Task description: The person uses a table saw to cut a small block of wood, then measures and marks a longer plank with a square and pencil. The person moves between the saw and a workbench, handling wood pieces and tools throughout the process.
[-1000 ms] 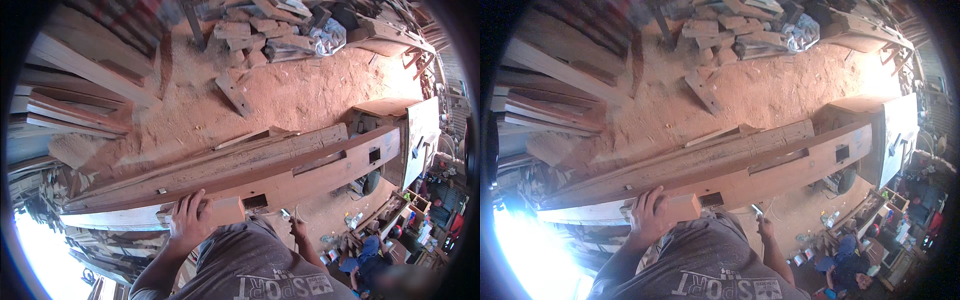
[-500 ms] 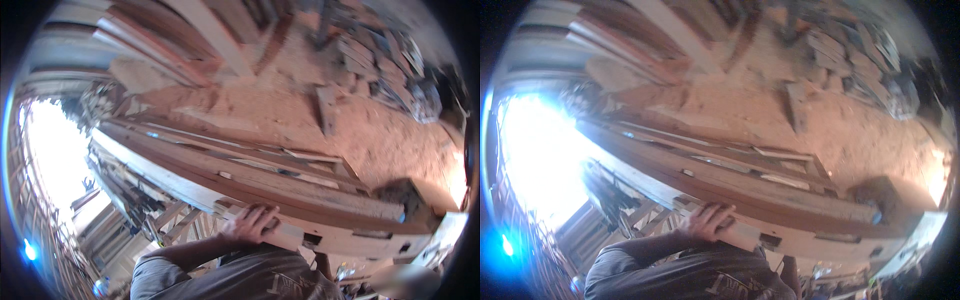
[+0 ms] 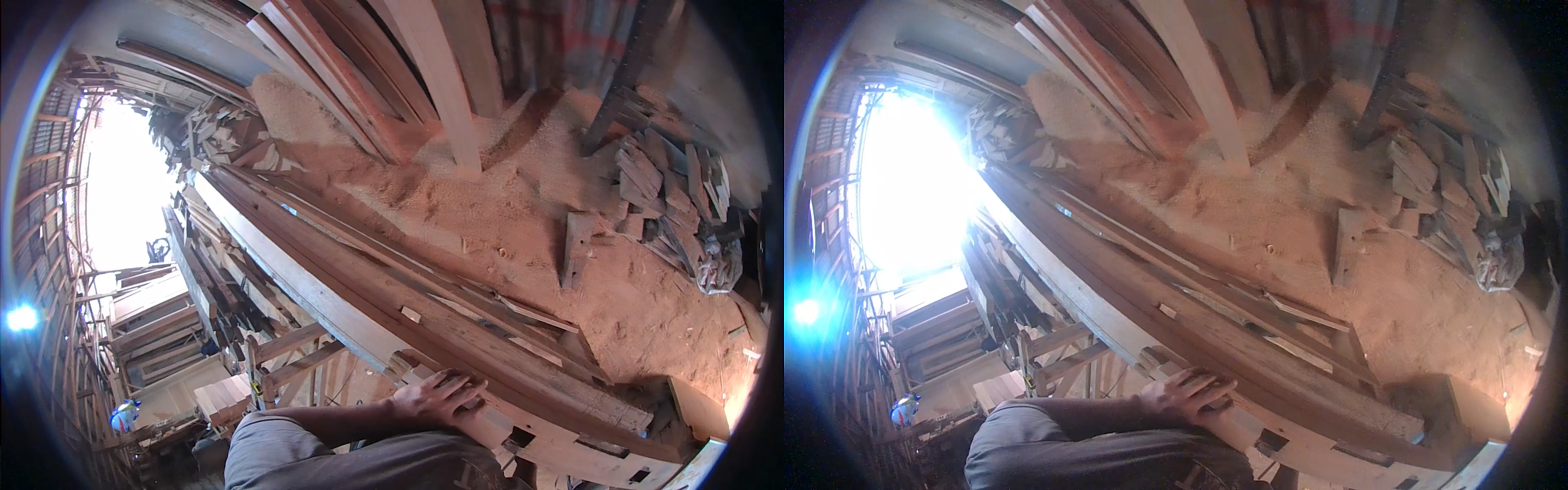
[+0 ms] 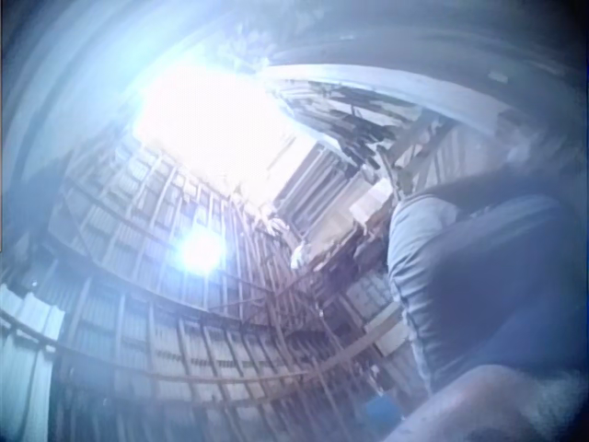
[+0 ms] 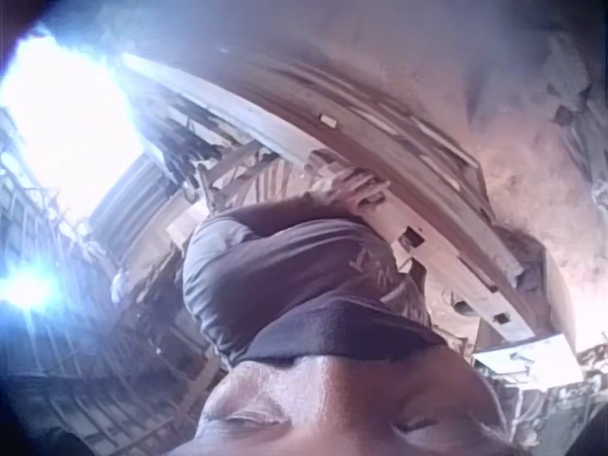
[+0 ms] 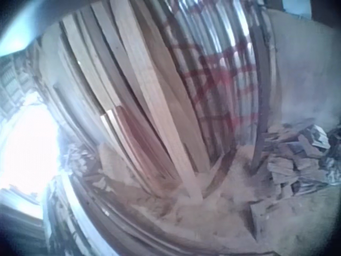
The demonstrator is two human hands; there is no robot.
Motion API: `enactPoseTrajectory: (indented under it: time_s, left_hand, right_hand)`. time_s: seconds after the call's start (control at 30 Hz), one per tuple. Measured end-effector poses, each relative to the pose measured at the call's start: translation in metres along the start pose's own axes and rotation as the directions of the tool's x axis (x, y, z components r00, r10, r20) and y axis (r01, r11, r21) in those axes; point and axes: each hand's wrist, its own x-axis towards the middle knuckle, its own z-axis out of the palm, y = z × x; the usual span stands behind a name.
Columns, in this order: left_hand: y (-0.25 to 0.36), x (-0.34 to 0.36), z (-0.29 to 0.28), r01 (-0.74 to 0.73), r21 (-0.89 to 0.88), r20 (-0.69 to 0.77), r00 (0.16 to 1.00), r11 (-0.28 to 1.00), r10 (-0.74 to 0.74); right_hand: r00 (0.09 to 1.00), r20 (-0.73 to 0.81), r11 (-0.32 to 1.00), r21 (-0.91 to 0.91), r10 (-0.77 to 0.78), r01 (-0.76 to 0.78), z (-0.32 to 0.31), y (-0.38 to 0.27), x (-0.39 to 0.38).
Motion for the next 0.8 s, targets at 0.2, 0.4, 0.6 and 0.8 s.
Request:
enactPoseTrajectory:
  time_s: [0.2, 0.4, 0.6, 0.8]
  left_hand:
    - [0.0, 0.003, -0.004, -0.004, -0.015, 0.038, 0.999, 1.0, 0.004]
    - [0.005, 0.002, -0.001, -0.016, -0.078, 0.094, 0.995, 0.997, 0.023]
    - [0.007, 0.001, 0.008, -0.034, -0.094, 0.119, 0.992, 0.995, 0.045]
    - [0.011, 0.007, 0.0, -0.084, -0.1, 0.071, 0.993, 0.991, 0.091]
  right_hand:
    - [0.996, -0.09, 0.998, 0.059, -0.012, 0.017, -0.059, 0.04, -0.01]
    - [0.97, -0.208, 0.971, 0.171, -0.128, 0.165, -0.102, 0.084, -0.034]
    - [0.973, -0.23, 0.96, 0.279, 0.03, 0.036, -0.091, 0.089, -0.055]
    - [0.969, -0.244, 0.952, 0.304, 0.04, 0.037, -0.071, 0.111, -0.071]
